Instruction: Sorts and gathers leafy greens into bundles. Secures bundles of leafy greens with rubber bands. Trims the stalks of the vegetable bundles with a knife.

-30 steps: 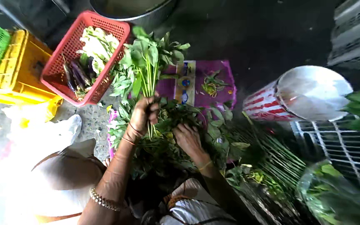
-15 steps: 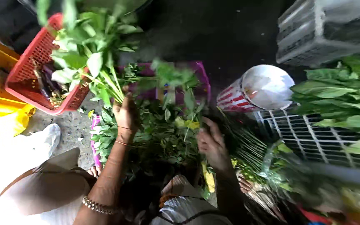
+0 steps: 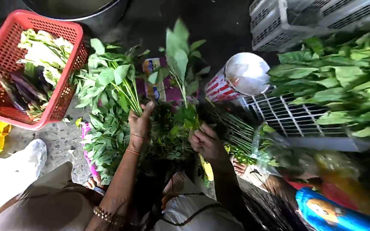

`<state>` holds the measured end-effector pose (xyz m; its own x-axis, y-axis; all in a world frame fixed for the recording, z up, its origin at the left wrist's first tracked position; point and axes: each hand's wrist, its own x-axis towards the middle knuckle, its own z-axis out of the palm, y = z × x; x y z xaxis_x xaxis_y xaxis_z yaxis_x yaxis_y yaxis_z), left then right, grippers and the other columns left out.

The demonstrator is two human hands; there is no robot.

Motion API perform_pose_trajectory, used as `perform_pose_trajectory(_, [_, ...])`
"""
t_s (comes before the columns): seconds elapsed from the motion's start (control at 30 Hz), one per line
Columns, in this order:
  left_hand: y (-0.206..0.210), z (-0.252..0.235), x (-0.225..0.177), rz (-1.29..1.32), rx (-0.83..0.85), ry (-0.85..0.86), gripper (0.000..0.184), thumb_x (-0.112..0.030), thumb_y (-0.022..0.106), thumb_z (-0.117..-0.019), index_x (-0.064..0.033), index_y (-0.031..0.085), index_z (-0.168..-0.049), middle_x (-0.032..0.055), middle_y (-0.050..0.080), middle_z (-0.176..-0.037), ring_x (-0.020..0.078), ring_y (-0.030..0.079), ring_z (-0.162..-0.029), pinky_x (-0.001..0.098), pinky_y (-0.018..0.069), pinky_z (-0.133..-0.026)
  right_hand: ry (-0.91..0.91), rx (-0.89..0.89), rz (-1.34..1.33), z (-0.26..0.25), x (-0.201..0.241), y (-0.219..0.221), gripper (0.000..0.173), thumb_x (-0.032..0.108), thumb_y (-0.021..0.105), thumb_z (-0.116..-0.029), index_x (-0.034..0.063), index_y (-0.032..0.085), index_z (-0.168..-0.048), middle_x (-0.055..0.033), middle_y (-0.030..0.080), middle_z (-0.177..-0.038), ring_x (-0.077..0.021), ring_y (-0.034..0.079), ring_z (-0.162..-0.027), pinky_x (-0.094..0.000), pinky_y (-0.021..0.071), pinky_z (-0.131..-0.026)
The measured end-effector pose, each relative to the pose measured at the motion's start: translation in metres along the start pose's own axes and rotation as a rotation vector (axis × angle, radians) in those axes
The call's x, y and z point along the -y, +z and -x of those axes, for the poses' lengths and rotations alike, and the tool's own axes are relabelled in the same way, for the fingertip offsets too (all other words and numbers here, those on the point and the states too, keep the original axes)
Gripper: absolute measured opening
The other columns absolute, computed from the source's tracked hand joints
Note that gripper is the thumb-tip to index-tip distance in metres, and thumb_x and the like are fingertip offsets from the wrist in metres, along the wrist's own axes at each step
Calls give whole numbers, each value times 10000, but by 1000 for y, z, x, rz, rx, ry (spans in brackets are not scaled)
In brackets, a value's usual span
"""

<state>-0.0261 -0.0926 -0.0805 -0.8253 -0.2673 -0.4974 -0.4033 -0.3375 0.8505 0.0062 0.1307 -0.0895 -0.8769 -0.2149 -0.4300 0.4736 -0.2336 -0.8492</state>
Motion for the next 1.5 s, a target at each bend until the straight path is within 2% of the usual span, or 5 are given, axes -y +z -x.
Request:
perform_pose_trajectory(0.4, [60, 4, -63, -9, 447, 61, 81, -33, 566, -1032, -44, 498, -1075, 87, 724, -801, 15, 491, -424, 138, 365, -372, -352, 46, 646, 8, 28, -18, 813, 248, 702, -788, 51, 427, -1527, -101, 464, -1559, -199, 465, -1411, -439, 458, -1108])
perform_pose_trajectory(0.67, [65, 17, -66, 84, 533, 77, 65, -109, 517, -1072, -66, 557, -1043, 32, 623, -656, 10, 408, -380, 136, 330, -342, -415, -148, 454, 10, 23, 18, 306, 150, 597, -973, 66, 527, -1258, -38, 642, -1025, -91, 666, -737, -285, 612, -631])
perform_pose_trajectory(0.9, [29, 8, -76, 81, 427, 121, 84, -212, 517, -1087, -142, 559, -1067, 3, 617, -731, -9, 329, -373, 121, 271, -328, -238, -42, 600, 51, -8, -31, 208, 158, 558, -957, 20, 569, -1113, 17, 647, -909, -27, 620, -784, -224, 541, -717])
perform_pose_trajectory(1.07, [23, -7, -81, 204, 331, 95, 105, -94, 460, -1091, -76, 523, -1010, 22, 659, -736, -5, 411, -395, 128, 325, -348, -50, -68, 1092, 45, -19, -58, 682, 237, 750, -865, -12, 520, -1456, -292, 440, -1526, -462, 417, -1418, -634, 356, -1133])
perform_pose_trajectory(1.5, [25, 10, -56, 168, 459, 36, 41, -160, 540, -1069, -128, 548, -1044, 32, 632, -717, -11, 358, -375, 121, 290, -335, -358, -34, 474, -17, 53, 63, 298, 215, 670, -982, 63, 667, -1238, -44, 726, -988, -138, 719, -817, -320, 631, -733])
